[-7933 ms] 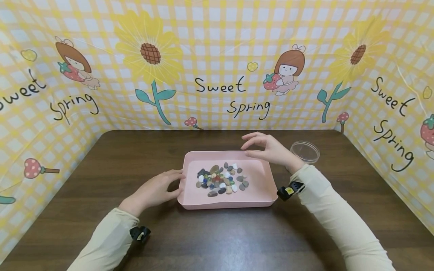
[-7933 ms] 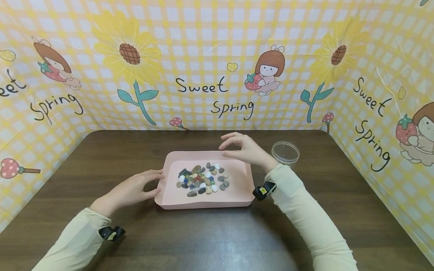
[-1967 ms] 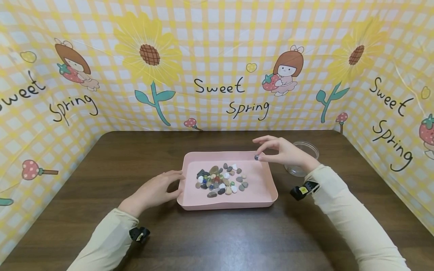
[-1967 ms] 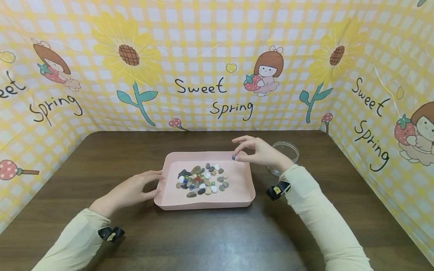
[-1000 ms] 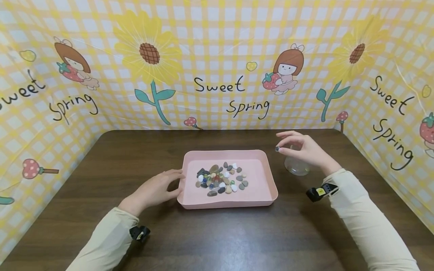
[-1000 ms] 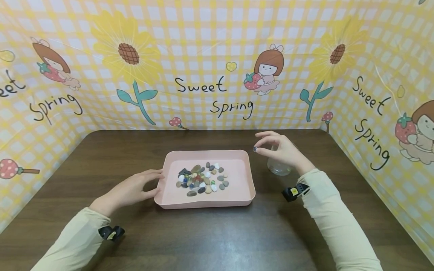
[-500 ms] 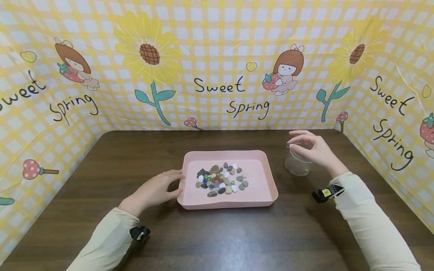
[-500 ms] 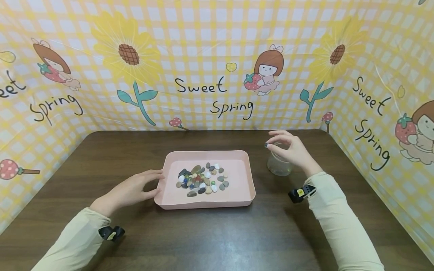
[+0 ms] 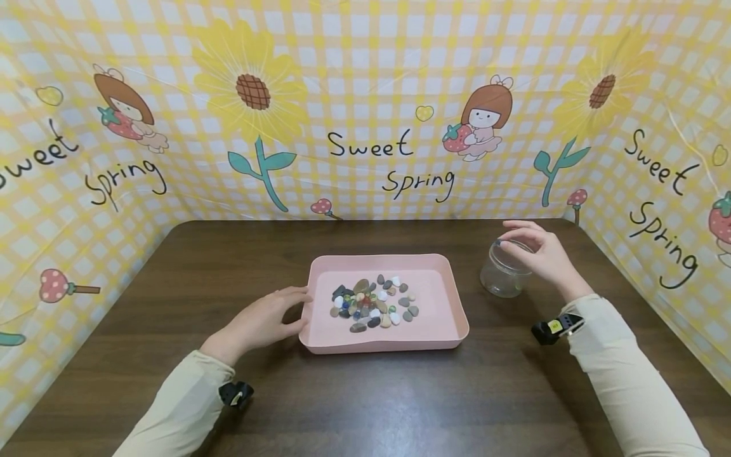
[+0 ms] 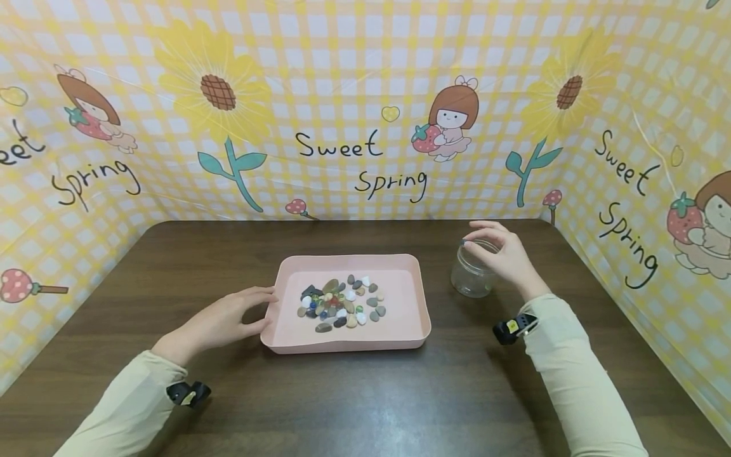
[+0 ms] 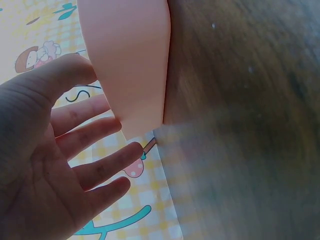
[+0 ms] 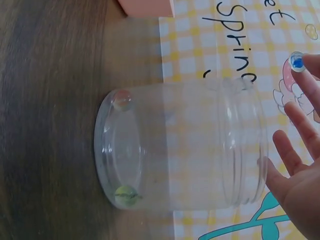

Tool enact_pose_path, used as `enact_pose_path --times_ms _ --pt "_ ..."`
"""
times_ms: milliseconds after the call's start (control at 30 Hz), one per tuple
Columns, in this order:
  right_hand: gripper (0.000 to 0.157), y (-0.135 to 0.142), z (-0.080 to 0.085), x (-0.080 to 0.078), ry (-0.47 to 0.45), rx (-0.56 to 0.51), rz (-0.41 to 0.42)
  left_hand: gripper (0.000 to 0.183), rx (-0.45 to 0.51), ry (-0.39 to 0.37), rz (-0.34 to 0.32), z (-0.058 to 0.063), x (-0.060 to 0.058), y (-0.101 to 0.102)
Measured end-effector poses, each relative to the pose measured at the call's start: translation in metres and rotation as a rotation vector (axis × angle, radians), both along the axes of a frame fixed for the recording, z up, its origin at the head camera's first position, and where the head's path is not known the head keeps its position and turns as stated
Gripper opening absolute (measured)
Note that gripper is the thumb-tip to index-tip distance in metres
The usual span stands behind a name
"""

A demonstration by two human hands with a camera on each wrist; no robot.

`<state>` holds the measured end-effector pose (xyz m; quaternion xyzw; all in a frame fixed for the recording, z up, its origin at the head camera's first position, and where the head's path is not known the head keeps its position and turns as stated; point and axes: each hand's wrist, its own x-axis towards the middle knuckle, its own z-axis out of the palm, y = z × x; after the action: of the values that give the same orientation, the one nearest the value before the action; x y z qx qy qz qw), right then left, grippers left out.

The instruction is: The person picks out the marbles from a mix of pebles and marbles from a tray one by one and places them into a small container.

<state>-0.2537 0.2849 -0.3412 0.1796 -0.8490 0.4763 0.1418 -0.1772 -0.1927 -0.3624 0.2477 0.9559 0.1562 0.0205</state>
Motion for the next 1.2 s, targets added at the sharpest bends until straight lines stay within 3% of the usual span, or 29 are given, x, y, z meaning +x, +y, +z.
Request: enact_pose_path --times_ms 600,1200 --pt "0.03 0.012 -0.011 -0.003 -0.006 0.0 -0.087 0.04 -0.004 0.0 0.002 -0.001 0.0 0.0" --pt "0.035 0.021 -0.016 -0.008 -0.077 0.111 -0.189 0.041 0.002 0.006 -0.011 -0.001 -0.001 -0.001"
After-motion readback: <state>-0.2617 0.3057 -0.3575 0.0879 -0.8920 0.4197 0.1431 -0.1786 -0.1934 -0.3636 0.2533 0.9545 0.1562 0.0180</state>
